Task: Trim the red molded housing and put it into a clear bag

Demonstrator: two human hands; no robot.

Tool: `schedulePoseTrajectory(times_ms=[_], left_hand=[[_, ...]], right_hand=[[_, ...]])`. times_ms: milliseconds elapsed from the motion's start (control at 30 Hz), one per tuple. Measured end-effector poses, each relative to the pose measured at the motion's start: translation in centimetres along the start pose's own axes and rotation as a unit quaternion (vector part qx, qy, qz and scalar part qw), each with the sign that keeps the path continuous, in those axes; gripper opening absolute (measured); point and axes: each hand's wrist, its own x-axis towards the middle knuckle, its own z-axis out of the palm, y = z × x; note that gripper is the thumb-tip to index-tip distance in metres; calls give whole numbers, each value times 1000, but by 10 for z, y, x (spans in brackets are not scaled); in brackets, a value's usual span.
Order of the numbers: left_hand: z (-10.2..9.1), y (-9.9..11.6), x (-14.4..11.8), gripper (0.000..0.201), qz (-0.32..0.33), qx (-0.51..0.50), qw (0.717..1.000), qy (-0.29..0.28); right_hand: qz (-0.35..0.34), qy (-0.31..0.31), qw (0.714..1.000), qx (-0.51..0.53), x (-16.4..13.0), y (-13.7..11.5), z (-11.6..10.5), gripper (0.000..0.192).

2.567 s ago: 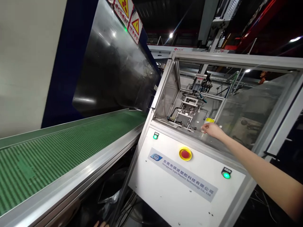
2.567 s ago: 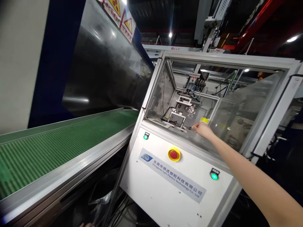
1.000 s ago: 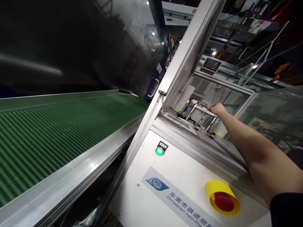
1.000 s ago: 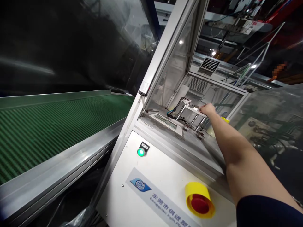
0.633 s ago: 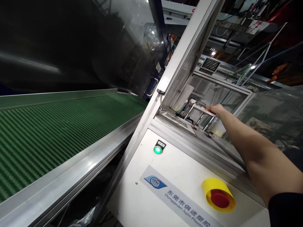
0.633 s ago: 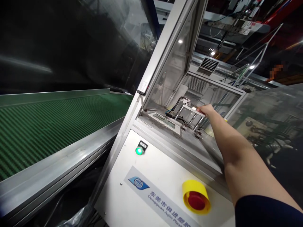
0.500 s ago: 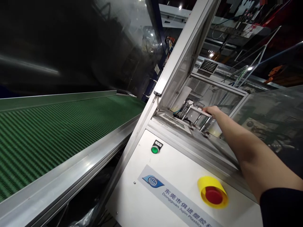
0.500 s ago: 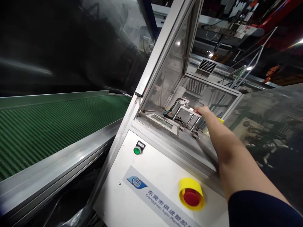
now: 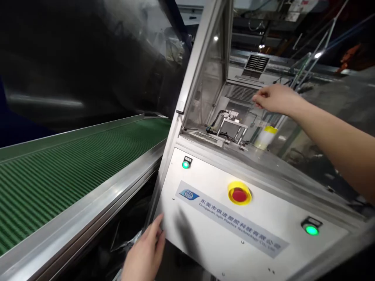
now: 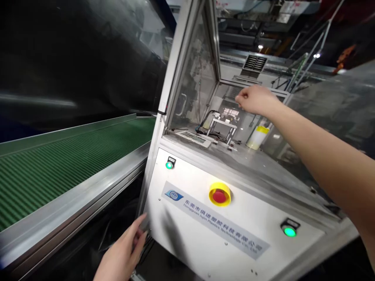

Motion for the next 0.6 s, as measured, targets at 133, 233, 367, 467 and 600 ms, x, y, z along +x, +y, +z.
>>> schedulePoseTrajectory(times_ms=[133,233,367,467,600], left_hand=[[-29,83,64,61,119,6,990,70],[-33,109,103,67,182,68,975,108],[-19,108,131,67,195,107,963,152],[-12,101,137,68,186,53,969,154],[-13,94,140,68,167,20,973,158]], right_hand=[[-54,2,999,1,-170,52,-28,52],[205,-60,974,-80,-293,116,1,53],[248,-170,951,69,-367,174,72,43],[210,-131,921,300,-371,183,110,45],[237,-36,880,411,-362,174,132,52]])
